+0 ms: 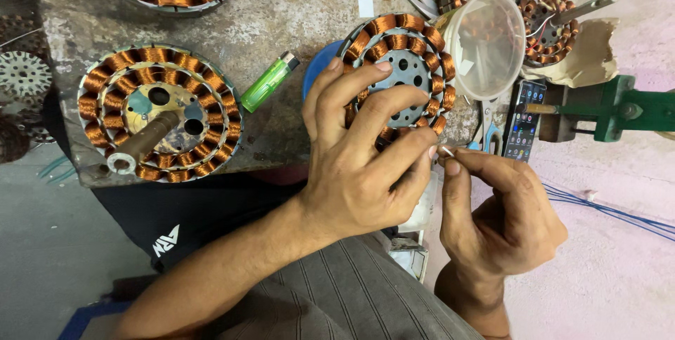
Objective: The person repairs motor stators by hand, using a screwdriver to adjust copper windings and a lighter to heat wire ends. They insert white insulating tape into slots, trim excess with scissors, and stack completed stators on the table.
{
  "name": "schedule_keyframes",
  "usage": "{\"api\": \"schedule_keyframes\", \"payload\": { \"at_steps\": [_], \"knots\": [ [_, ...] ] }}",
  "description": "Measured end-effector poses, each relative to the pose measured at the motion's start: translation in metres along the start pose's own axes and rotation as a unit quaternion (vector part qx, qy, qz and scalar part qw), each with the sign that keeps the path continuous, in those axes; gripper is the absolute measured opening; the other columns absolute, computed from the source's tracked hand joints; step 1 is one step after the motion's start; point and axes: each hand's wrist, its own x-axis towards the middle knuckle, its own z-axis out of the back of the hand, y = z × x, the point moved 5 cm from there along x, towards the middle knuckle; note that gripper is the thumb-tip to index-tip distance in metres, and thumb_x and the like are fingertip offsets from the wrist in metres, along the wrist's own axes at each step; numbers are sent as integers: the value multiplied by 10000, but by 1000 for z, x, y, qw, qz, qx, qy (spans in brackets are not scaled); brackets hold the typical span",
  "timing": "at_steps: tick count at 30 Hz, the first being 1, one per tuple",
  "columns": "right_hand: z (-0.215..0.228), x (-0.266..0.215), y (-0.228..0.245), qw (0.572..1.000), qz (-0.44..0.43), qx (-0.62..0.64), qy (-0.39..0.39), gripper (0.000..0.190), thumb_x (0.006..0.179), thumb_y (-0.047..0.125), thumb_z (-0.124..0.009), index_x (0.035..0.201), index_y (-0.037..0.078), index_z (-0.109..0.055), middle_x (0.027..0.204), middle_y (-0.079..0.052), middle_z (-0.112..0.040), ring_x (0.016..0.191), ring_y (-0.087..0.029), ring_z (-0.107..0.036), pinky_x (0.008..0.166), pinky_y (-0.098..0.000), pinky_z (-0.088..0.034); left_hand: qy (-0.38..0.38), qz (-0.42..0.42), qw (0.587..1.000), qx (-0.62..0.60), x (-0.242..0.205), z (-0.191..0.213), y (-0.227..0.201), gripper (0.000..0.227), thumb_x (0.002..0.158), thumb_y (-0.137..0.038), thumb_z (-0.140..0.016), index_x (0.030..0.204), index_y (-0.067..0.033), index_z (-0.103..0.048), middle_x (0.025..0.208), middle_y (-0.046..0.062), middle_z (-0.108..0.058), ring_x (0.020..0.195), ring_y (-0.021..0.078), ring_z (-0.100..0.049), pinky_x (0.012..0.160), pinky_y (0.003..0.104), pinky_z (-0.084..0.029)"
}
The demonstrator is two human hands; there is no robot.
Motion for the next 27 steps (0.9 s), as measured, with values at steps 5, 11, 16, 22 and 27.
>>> {"api": "schedule_keyframes", "payload": {
  "at_steps": [5, 11, 16, 22, 27],
  "knots": [
    [2, 3, 0, 998, 9, -50, 22, 129, 917, -135, -768, 991, -87, -674, 923, -158, -722, 789, -199, -689, 687, -261, -506, 5, -8, 1000, -3, -1, -1, 0, 110, 960, -211, -788, 1060, -164, -780, 1359, 39, -598, 1438, 309, -373, 1242, 560, -182],
    [1, 4, 3, 999, -12, -30, 37, 106, 992, -109, -772, 1030, -68, -682, 910, -129, -720, 767, -165, -677, 685, -235, -497, 6, -16, 1000, -1, -2, 0, -1, 115, 976, -220, -775, 1079, -169, -778, 1361, 36, -595, 1439, 298, -384, 1240, 560, -178],
    [0, 9, 1, 998, -51, -32, 33, 115, 890, -94, -776, 948, -80, -678, 843, -137, -698, 713, -172, -648, 617, -253, -449, 3, -14, 1000, 10, 0, 2, 0, 118, 973, -184, -748, 1082, -140, -757, 1360, 35, -594, 1411, 276, -397, 1248, 538, -186],
    [-1, 4, -5, 999, 12, -20, 33, 117, 1001, -92, -800, 1034, -60, -692, 912, -122, -718, 745, -142, -665, 651, -222, -478, 11, -5, 1000, 3, 3, 2, 0, 129, 952, -195, -756, 1045, -109, -733, 1324, 65, -603, 1419, 305, -401, 1271, 577, -196],
    [-2, -1, -12, 1000, -18, 2, 26, 149, 955, -94, -811, 1052, -58, -704, 879, -122, -714, 691, -133, -640, 584, -204, -430, 11, 1, 1000, -7, 3, 4, 0, 147, 951, -193, -749, 1066, -103, -730, 1337, 69, -600, 1432, 306, -396, 1242, 547, -195]
  ]
}}
